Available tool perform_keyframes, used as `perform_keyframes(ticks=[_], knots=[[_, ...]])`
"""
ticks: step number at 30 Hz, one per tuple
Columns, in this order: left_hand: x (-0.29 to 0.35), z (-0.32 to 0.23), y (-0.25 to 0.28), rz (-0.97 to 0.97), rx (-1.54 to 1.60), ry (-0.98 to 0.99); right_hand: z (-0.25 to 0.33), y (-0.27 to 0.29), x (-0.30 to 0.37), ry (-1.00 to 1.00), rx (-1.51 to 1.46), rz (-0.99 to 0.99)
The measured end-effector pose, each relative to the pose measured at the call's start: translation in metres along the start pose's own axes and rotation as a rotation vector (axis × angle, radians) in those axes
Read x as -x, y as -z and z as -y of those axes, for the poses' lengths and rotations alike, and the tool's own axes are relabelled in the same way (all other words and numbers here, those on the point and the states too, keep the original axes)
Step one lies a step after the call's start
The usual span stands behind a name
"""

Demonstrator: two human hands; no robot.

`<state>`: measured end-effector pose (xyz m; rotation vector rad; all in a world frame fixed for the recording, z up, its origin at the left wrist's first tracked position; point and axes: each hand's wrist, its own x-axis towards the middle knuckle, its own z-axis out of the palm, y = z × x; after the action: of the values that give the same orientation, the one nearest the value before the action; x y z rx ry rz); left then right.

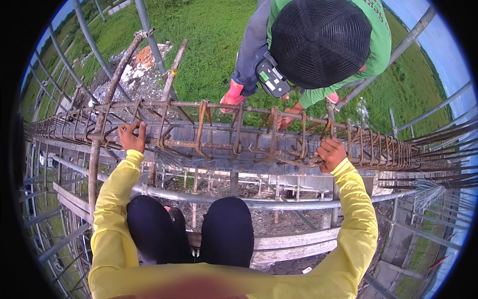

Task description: The person stands on a wooden plank of a metal scaffolding structure and uses pliers to tighten wire ties at multiple joints of the scaffolding frame. The person repeatedly reaches for wire ties, wraps them around intersecting metal bars, and twists them with pliers to secure the structure.

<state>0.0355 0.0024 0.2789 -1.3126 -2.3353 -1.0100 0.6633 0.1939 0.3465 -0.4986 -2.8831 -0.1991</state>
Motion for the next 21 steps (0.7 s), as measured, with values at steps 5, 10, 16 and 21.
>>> perform_keyframes(ticks=[5,10,16,21], knots=[[-0.006,0.014,-0.001,0.103,-0.036,0.105,0.009,-0.007,-0.001,-0.067,-0.004,-0.068],[-0.015,0.022,0.003,0.176,0.085,0.033,0.015,-0.011,0.003,-0.069,0.059,-0.117],[-0.012,0.027,0.039,0.173,0.827,0.066,0.010,-0.016,0.013,-0.063,0.091,-0.098],[0.075,0.050,0.051,0.470,0.759,0.612,0.005,-0.019,0.020,-0.125,0.065,-0.047]])
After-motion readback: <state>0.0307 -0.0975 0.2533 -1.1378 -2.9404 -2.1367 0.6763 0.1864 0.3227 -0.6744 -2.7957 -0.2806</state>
